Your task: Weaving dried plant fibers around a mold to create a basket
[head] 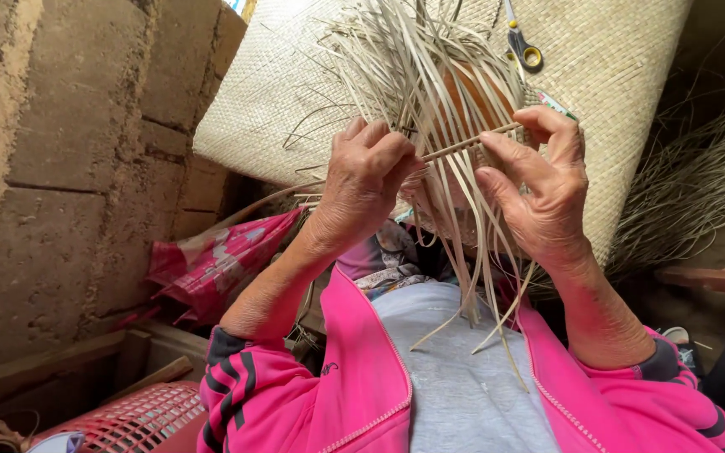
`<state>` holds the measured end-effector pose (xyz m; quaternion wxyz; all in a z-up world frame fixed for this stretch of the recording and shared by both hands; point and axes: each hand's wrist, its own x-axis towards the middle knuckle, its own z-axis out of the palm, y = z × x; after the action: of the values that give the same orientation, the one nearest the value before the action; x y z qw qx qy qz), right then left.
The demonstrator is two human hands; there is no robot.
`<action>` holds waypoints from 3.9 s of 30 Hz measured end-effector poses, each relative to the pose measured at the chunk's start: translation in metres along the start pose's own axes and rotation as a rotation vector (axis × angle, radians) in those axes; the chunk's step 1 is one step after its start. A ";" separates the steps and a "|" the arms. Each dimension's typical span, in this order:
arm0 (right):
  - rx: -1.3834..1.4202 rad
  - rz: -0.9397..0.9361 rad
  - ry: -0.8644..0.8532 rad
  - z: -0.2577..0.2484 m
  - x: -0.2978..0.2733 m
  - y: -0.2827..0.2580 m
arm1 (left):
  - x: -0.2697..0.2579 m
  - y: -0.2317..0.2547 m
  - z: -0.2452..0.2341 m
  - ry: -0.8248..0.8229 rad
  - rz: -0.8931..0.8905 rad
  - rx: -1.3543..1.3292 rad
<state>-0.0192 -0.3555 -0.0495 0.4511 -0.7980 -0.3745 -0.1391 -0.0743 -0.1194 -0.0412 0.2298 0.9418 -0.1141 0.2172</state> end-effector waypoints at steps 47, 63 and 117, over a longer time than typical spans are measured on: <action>1.648 0.833 0.558 0.070 0.015 -0.027 | -0.003 -0.082 0.044 -0.382 -0.064 -1.115; 0.003 -0.090 0.184 0.026 -0.004 -0.009 | -0.024 -0.046 0.011 -0.048 -0.086 -0.401; -0.231 -0.438 0.043 0.035 0.015 0.001 | -0.028 -0.031 0.051 0.145 -0.049 -1.047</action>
<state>-0.0122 -0.3196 -0.0611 0.3237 -0.7410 -0.5104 -0.2926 -0.0713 -0.1135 -0.1072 0.6817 0.6860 -0.1692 0.1901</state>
